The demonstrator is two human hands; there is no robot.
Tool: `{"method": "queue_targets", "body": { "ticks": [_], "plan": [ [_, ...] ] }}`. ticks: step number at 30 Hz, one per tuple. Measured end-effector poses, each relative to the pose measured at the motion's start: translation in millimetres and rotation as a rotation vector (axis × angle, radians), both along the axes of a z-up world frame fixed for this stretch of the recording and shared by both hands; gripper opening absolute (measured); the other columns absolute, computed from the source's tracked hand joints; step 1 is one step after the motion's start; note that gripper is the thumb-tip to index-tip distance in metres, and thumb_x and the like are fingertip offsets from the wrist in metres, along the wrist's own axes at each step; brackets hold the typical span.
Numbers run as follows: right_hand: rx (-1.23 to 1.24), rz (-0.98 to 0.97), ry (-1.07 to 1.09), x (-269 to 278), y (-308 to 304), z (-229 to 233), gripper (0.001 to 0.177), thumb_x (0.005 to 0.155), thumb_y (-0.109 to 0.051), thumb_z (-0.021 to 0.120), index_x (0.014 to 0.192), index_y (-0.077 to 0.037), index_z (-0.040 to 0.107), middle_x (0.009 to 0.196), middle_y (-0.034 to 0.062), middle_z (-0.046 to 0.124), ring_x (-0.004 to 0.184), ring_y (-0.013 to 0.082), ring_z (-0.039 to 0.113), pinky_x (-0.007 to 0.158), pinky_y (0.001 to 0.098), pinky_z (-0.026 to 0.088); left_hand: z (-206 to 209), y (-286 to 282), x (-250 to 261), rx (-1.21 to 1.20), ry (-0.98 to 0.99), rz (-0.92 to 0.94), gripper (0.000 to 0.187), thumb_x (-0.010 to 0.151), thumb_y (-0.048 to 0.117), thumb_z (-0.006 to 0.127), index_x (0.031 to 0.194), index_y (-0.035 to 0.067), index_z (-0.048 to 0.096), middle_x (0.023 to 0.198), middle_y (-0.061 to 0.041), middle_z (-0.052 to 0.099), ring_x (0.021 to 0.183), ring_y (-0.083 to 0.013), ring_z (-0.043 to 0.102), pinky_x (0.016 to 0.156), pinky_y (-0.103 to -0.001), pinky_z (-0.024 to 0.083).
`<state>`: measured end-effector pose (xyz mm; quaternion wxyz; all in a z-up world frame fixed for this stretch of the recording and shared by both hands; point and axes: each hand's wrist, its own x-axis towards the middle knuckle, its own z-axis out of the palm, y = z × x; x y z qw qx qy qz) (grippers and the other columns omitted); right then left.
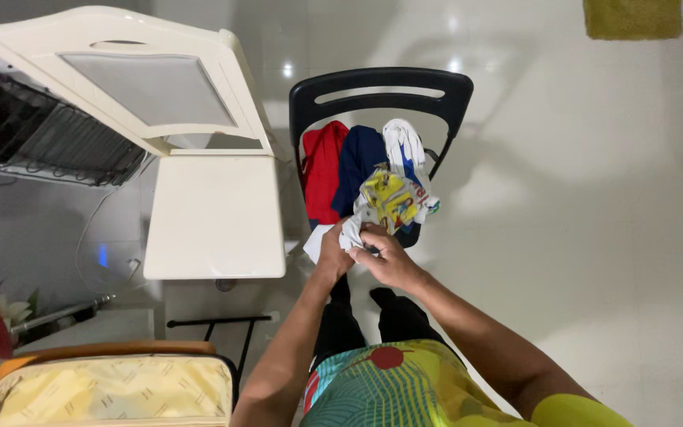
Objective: The person picks up shirts from a chair, folds them on a blue surface, and places them into a suitcase.
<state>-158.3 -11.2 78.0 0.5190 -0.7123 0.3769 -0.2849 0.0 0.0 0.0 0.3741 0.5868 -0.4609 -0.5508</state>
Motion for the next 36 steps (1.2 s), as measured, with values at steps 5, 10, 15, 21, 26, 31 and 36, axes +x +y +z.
{"method": "queue_targets", "body": {
  "ticks": [5, 10, 15, 21, 26, 31, 36],
  "plan": [
    [-0.303, -0.001, -0.016, -33.3, -11.5, 24.4, 0.059, 0.08, -0.01, 0.063, 0.136, 0.005, 0.052, 0.14, 0.022, 0.049, 0.133, 0.0375, 0.048, 0.111, 0.0458, 0.04, 61.5, 38.0, 2.1, 0.039, 0.057, 0.103, 0.035, 0.091, 0.019, 0.066, 0.122, 0.005, 0.072, 0.115, -0.008, 0.076, 0.107, -0.0184, 0.069, 0.094, -0.034, 0.054],
    [-0.231, 0.192, 0.271, -49.7, -2.8, 1.8, 0.057, 0.066, -0.026, 0.084, 0.118, -0.008, 0.068, 0.117, 0.0138, 0.068, 0.116, 0.0347, 0.062, 0.099, 0.048, 0.048, 137.1, 95.9, -15.2, 0.192, 0.803, 0.357, 0.038, 0.1, 0.027, 0.064, 0.123, -0.003, 0.068, 0.12, -0.007, 0.073, 0.111, -0.0182, 0.067, 0.099, -0.034, 0.051],
    [-0.248, 0.349, 0.306, -55.1, 30.8, -34.2, 0.034, 0.072, -0.03, 0.083, 0.102, -0.018, 0.075, 0.102, 0.0079, 0.074, 0.106, 0.0312, 0.068, 0.095, 0.0455, 0.053, 170.1, 176.0, -10.9, 0.016, 0.93, 0.756, 0.033, 0.099, 0.022, 0.067, 0.122, -0.002, 0.066, 0.115, -0.011, 0.072, 0.107, -0.0235, 0.068, 0.095, -0.039, 0.054],
    [-0.368, 0.504, 0.184, -50.5, 72.7, -42.3, 0.036, 0.057, -0.02, 0.085, 0.087, -0.007, 0.071, 0.093, 0.0151, 0.073, 0.091, 0.0377, 0.068, 0.075, 0.0479, 0.047, 193.3, 289.5, -13.2, -0.161, 0.408, 1.149, 0.033, 0.1, 0.028, 0.066, 0.117, 0.0, 0.064, 0.108, -0.007, 0.07, 0.098, -0.0196, 0.066, 0.083, -0.035, 0.054],
    [0.172, 0.706, 0.402, -36.5, 96.4, -37.6, 0.037, 0.068, -0.029, 0.087, 0.092, -0.005, 0.071, 0.085, 0.0115, 0.076, 0.079, 0.0202, 0.072, 0.073, 0.0338, 0.055, 182.4, 370.0, -42.4, -0.013, -0.048, 1.432, 0.028, 0.095, 0.026, 0.072, 0.111, 0.003, 0.068, 0.103, -0.003, 0.07, 0.093, -0.0134, 0.063, 0.082, -0.03, 0.051],
    [0.08, 0.894, 0.27, -4.8, 118.8, -32.7, 0.037, 0.075, -0.023, 0.086, 0.1, -0.001, 0.07, 0.091, 0.0115, 0.075, 0.084, 0.013, 0.068, 0.077, 0.0308, 0.054, 176.7, 458.4, -79.4, -0.011, -0.114, 1.699, 0.022, 0.092, 0.017, 0.075, 0.107, 0.003, 0.067, 0.101, -0.003, 0.068, 0.091, -0.0129, 0.061, 0.083, -0.03, 0.05],
    [0.554, 1.13, 0.177, 34.4, 168.6, 6.1, 0.037, 0.082, -0.017, 0.078, 0.115, -0.002, 0.07, 0.099, 0.0028, 0.074, 0.084, 0.0093, 0.064, 0.075, 0.0284, 0.054, 173.8, 527.1, -115.9, -0.349, -0.066, 1.781, 0.043, 0.083, 0.004, 0.063, 0.126, 0.0, 0.058, 0.112, -0.005, 0.066, 0.101, -0.015, 0.062, 0.092, -0.029, 0.051]
  ]
}}
